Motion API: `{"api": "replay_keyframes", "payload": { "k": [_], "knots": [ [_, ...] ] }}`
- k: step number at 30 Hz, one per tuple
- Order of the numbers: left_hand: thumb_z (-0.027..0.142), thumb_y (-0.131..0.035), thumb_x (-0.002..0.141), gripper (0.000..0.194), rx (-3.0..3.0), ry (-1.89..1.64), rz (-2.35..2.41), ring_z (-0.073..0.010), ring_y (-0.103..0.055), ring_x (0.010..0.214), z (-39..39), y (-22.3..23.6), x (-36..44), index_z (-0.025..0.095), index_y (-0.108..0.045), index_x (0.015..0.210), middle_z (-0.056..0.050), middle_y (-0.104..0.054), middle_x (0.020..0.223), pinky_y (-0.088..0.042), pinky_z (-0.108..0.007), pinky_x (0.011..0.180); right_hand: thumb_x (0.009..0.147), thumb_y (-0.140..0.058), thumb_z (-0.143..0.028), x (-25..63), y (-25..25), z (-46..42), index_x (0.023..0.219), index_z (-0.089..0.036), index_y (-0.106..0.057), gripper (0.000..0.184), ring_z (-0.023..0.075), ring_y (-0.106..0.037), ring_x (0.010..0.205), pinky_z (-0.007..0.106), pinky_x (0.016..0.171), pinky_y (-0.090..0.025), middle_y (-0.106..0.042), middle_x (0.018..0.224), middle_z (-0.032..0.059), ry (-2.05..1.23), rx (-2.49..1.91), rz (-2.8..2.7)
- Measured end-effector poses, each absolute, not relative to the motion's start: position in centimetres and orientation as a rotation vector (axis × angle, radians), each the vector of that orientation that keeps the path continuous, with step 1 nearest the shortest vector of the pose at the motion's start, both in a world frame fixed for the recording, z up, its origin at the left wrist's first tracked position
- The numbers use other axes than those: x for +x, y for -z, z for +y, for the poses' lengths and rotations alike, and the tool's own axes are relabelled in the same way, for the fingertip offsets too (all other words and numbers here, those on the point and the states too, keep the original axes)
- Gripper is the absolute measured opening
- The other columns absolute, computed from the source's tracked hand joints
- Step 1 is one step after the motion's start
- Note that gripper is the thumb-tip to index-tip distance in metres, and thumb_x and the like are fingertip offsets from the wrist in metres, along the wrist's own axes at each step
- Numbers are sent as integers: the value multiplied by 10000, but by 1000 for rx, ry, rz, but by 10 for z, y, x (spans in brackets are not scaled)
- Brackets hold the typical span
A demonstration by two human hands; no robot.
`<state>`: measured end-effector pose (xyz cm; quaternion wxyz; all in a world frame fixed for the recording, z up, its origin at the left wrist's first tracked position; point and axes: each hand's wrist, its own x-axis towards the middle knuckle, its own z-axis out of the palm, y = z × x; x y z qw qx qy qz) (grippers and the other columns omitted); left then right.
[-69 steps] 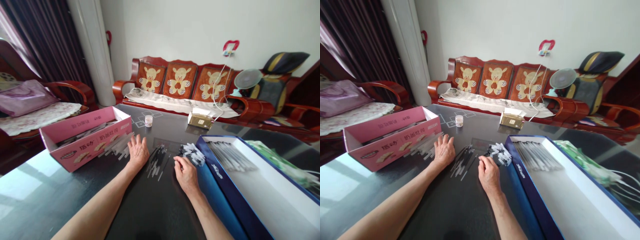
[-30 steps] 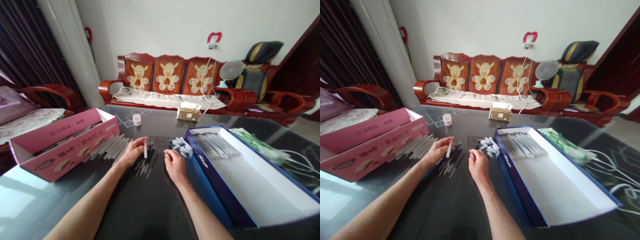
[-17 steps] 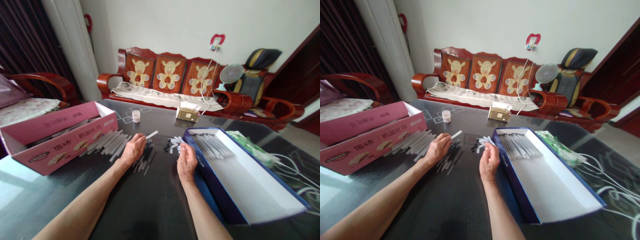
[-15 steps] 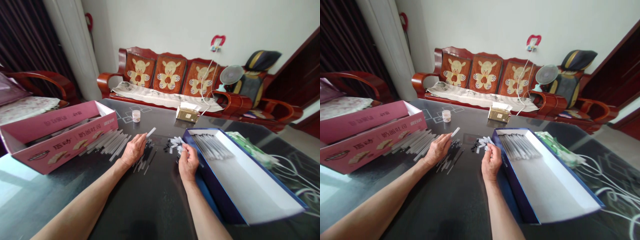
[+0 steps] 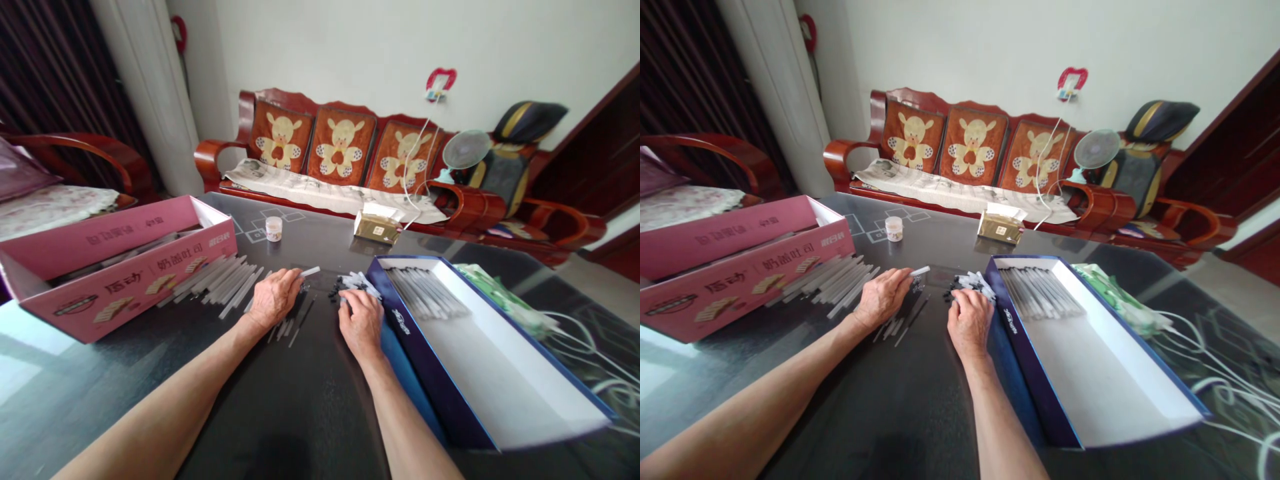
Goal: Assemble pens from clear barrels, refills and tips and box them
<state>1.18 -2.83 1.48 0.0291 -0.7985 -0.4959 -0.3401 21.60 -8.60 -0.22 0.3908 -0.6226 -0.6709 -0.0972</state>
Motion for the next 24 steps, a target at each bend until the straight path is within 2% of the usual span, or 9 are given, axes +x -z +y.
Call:
{"api": "replay_keyframes", "payload": {
  "k": [4, 9, 13, 16, 21, 24],
  "knots": [
    [285, -328, 971, 369, -2479, 1045, -1509, -162, -617, 846, -23, -9, 12, 204, -489, 1292, -62, -666, 908, -467, -241, 731, 856, -523, -179, 214, 0, -86, 1033, -229, -664, 232, 242, -525, 1044, 409, 930, -300, -687, 1065, 40, 220, -1521, -1869],
    [176, -325, 925, 321, -2511, 1099, -1437, -178, -593, 927, -20, -5, 10, 156, -516, 1182, -79, -638, 932, -471, -291, 860, 851, -519, -159, 213, -2, -85, 1031, -228, -667, 243, 245, -523, 1056, 430, 935, -300, -687, 1071, 47, 211, -1516, -1880],
    [229, -367, 934, 259, -2416, 1137, -1492, -176, -612, 877, -25, -12, 11, 164, -575, 1073, -73, -651, 889, -467, -271, 805, 866, -495, -142, 199, -9, -91, 1082, -238, -655, 286, 241, -501, 1111, 437, 984, -299, -669, 1129, 49, 152, -1404, -1984],
    [312, -389, 952, 277, -2404, 1148, -1539, -165, -630, 843, -29, -15, 12, 197, -584, 1112, -54, -670, 878, -457, -242, 718, 879, -491, -135, 186, -14, -97, 1101, -250, -642, 292, 237, -483, 1133, 445, 1013, -286, -663, 1147, 33, 53, -1310, -2143],
    [334, -394, 958, 290, -2421, 1188, -1527, -158, -638, 847, -28, -11, 12, 211, -583, 1139, -48, -679, 896, -447, -229, 701, 880, -511, -134, 181, -16, -101, 1003, -236, -663, 220, 207, -531, 1001, 410, 953, -342, -672, 1012, 30, -50, -1272, -2238],
    [335, -393, 958, 288, -2428, 1203, -1536, -155, -635, 843, -26, -9, 11, 213, -584, 1136, -45, -676, 892, -449, -228, 705, 833, -554, -102, 183, -18, -103, 990, -227, -670, 232, 203, -535, 996, 395, 938, -360, -646, 1015, 42, -57, -1272, -2217]
  ]
}}
